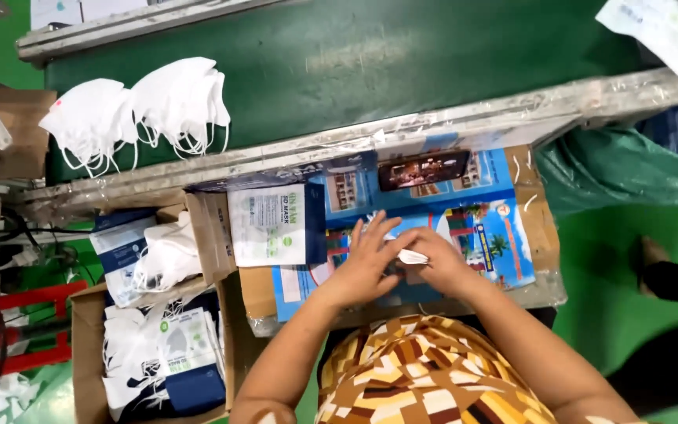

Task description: The recorder is packing white masks into plastic sleeves and placing them into boxes or bags on a factory conveyor belt.

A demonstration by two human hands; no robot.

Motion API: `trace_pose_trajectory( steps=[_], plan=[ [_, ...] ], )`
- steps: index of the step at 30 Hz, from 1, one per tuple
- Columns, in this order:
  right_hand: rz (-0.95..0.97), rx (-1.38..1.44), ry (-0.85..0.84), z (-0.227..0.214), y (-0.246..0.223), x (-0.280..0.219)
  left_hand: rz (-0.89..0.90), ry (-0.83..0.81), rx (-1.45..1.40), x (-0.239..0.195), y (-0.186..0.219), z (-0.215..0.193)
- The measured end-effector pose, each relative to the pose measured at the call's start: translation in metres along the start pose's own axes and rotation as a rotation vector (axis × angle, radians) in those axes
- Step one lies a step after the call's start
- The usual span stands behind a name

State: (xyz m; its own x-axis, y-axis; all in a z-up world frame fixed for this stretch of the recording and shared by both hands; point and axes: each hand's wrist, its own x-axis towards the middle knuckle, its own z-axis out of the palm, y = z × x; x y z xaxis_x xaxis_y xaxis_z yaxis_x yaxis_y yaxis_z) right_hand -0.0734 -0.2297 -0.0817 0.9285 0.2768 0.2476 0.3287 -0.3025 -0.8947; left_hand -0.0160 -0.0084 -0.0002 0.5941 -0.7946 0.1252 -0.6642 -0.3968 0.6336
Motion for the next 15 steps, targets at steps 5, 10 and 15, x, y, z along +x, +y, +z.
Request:
trace_pose_trajectory(
  steps=[5, 10, 15],
  plan=[
    [0.122, 0.275, -0.107, -0.084, -0.107, -0.005, -0.293, 0.438, 0.126, -0.032, -0.045, -0.021],
    [0.209, 0.436, -0.039, -0.093, -0.057, -0.017, -0.654, 0.346, 0.411, -0.042, -0.096, -0.003],
    [0.37, -0.322, 0.23, -0.055, -0.075, 0.018, -0.682, 0.295, 0.466, -0.041, -0.124, 0.03]
  ],
)
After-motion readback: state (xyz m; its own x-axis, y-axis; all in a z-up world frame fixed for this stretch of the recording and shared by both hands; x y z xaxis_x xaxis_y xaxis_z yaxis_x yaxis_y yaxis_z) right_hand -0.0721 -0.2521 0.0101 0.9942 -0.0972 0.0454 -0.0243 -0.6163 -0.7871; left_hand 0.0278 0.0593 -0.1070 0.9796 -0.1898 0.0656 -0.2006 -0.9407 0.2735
